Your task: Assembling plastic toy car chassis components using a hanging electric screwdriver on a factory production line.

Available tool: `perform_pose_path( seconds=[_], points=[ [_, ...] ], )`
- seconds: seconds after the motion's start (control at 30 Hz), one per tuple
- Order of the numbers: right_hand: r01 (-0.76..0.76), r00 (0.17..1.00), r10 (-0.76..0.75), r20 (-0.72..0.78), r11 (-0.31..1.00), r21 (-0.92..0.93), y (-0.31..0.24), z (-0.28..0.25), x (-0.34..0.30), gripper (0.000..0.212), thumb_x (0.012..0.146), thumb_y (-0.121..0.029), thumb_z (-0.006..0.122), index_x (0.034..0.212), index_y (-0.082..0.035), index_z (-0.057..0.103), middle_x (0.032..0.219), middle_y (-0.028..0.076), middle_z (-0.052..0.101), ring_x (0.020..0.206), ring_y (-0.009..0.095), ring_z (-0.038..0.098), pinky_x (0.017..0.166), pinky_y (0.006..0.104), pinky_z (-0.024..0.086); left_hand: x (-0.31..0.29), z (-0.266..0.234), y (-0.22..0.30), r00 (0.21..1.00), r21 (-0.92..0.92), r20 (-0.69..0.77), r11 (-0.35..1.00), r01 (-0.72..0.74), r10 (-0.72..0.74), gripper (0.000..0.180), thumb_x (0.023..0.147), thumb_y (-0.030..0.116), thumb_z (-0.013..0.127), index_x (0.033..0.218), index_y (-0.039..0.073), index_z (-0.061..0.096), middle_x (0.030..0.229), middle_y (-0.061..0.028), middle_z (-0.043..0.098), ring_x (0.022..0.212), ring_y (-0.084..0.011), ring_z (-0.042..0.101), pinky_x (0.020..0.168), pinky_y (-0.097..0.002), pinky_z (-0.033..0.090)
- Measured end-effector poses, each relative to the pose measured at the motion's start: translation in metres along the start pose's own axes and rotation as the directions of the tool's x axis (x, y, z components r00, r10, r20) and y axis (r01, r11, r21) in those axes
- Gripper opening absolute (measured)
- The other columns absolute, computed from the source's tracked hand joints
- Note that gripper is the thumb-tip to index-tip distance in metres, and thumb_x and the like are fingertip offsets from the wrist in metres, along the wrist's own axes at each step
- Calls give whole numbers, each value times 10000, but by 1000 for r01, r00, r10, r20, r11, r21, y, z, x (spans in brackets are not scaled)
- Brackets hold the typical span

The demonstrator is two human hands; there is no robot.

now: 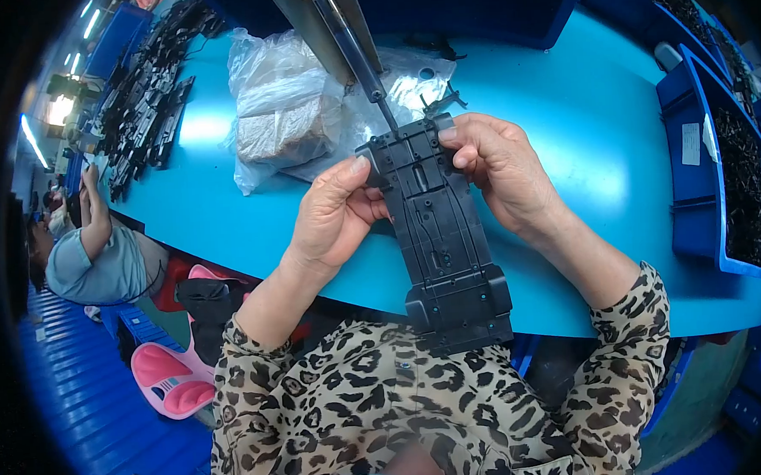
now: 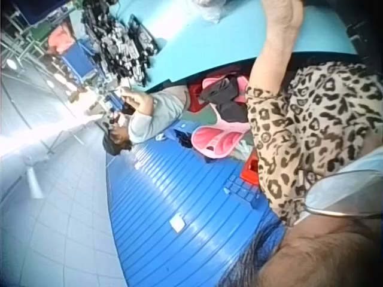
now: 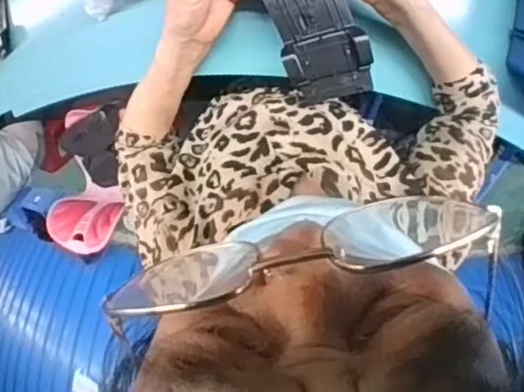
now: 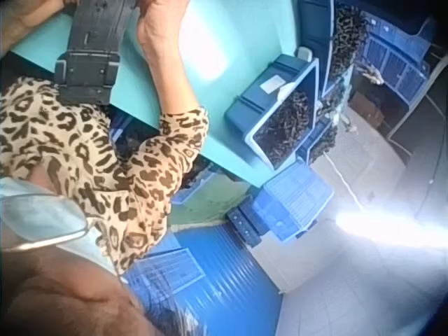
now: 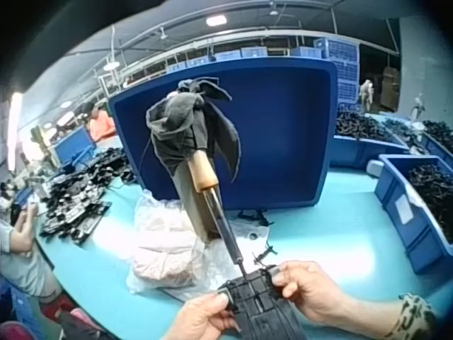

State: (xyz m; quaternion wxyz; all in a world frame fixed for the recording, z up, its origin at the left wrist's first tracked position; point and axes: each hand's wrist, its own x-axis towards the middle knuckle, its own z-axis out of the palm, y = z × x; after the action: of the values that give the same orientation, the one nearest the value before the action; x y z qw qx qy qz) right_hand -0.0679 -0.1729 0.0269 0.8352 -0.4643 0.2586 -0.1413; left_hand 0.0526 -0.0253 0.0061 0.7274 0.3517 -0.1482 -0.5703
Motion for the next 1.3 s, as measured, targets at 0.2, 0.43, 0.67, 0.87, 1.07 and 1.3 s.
perform_pose_path(
  seconds=[0.2,0.43,0.67,0.87,1.07,1.3],
  points=[
    [-12,1000,12,0,1000,1,-1,2,0,122,735,-133,572,650,-99,490,597,-78,437,500,-17,400,492,125,318,1,-2,1,1000,27,-5,1000,8,-8,234,835,215,486,888,-5,545,815,-87,588,696,-153,562,610,-275,468],
    [-12,1000,12,-3,1000,6,-1,2,-3,98,730,-128,579,677,-91,505,612,-78,447,499,-24,408,488,110,312,-1,-2,-1,1000,39,12,999,7,-8,243,835,219,485,899,-8,544,814,-90,588,695,-153,563,609,-269,468],
    [-9,1000,9,3,1000,2,1,-1,-7,89,733,-134,576,691,-85,515,612,-74,451,511,-20,413,505,123,325,-4,1,-4,1000,35,14,999,9,-9,253,836,224,484,912,-10,543,813,-90,587,695,-152,561,611,-265,466],
    [1,1000,-1,16,1000,21,-2,3,-3,80,727,-136,578,700,-83,525,613,-70,460,520,-10,417,522,132,328,-1,-2,1,1000,48,5,999,8,-8,238,833,216,490,900,-6,545,809,-90,587,682,-153,562,606,-269,468],
    [14,997,-15,-75,1000,-17,8,0,4,48,713,-107,540,721,-60,539,588,-59,447,525,34,406,504,165,303,-5,3,12,992,-25,-95,996,85,-87,140,805,140,521,842,6,540,769,-79,575,642,-172,561,531,-302,488],
    [-93,993,101,63,989,-112,16,1,1,265,774,-210,492,855,34,557,614,103,525,461,155,478,437,237,400,-52,-26,47,973,120,-231,992,40,-11,159,811,158,497,817,6,544,806,-81,574,583,-163,545,461,-291,465]
  ],
)
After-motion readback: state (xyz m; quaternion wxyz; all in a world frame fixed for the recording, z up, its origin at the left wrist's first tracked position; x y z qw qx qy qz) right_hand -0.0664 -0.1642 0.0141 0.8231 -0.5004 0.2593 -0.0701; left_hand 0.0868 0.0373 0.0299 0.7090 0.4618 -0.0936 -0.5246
